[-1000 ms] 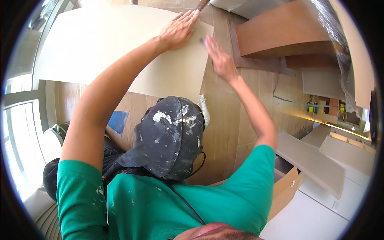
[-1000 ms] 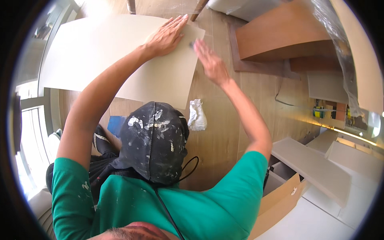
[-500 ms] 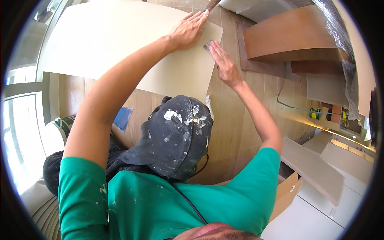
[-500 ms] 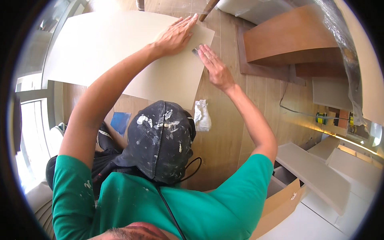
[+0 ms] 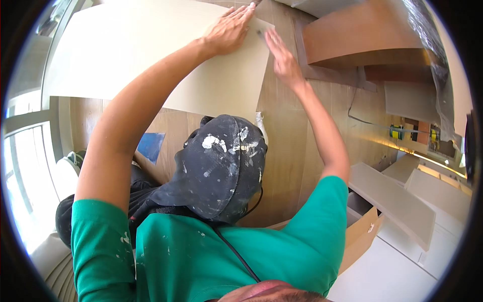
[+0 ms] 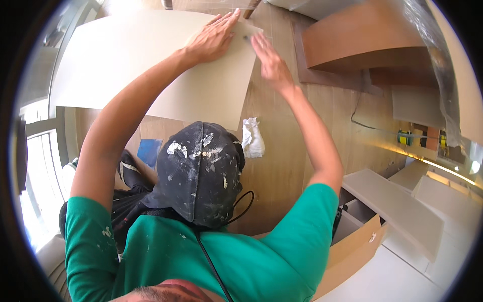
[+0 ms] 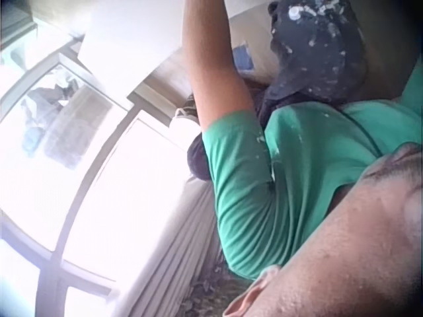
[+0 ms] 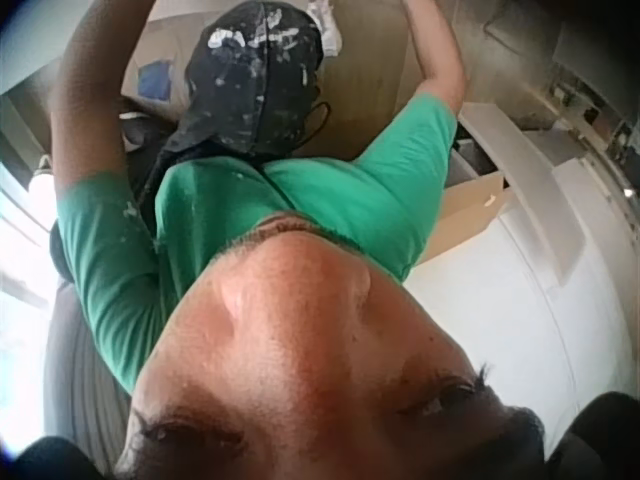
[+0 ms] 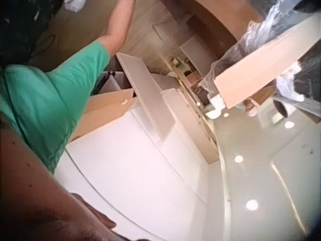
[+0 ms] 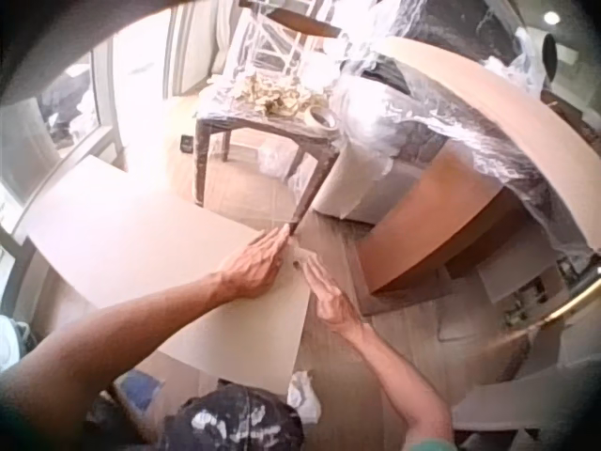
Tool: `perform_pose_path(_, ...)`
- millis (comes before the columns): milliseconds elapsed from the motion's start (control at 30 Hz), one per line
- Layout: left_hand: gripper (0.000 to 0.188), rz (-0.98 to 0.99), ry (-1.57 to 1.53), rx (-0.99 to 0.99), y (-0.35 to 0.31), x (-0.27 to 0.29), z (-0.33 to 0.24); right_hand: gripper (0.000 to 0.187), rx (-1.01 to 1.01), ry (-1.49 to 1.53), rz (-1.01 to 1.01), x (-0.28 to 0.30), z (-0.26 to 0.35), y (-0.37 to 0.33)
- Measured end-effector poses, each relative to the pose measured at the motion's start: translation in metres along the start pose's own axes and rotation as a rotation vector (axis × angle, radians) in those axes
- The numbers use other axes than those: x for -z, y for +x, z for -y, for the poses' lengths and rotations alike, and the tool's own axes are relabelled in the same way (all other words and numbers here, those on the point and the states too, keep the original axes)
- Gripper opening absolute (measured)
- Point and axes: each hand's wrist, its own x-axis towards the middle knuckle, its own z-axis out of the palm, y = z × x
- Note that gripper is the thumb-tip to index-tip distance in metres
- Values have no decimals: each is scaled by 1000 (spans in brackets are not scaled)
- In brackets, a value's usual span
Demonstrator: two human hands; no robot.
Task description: The person sands the surface and edges of a large rectangular furniture panel using a piece of sandpaper held by hand, then wipes the surface with a cloth.
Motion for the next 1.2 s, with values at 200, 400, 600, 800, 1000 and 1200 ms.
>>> perform_pose_path(200, 71, -38, 1, -24, -1, 4, 7, 73, -19, 16, -54, -8, -1, 14)
perform_pose_path(400, 68, -26, -15, -31, 1, 1, -1, 73, -40, 11, -51, -2, -18, 15)
perform_pose_path(600, 63, -12, 33, -40, 4, 4, 9, 71, -14, -33, -25, -5, 2, 0)
perform_pose_path(800, 65, 27, -81, -61, 10, 21, -6, 67, 242, 42, 84, -8, 108, -120)
perform_pose_path(1000, 64, 29, -51, -79, 11, 22, -3, 70, 74, -71, -53, -5, 20, -35)
perform_pose_path(1200, 63, 39, -15, -95, 10, 22, -5, 65, 179, -40, -50, -15, 60, -74)
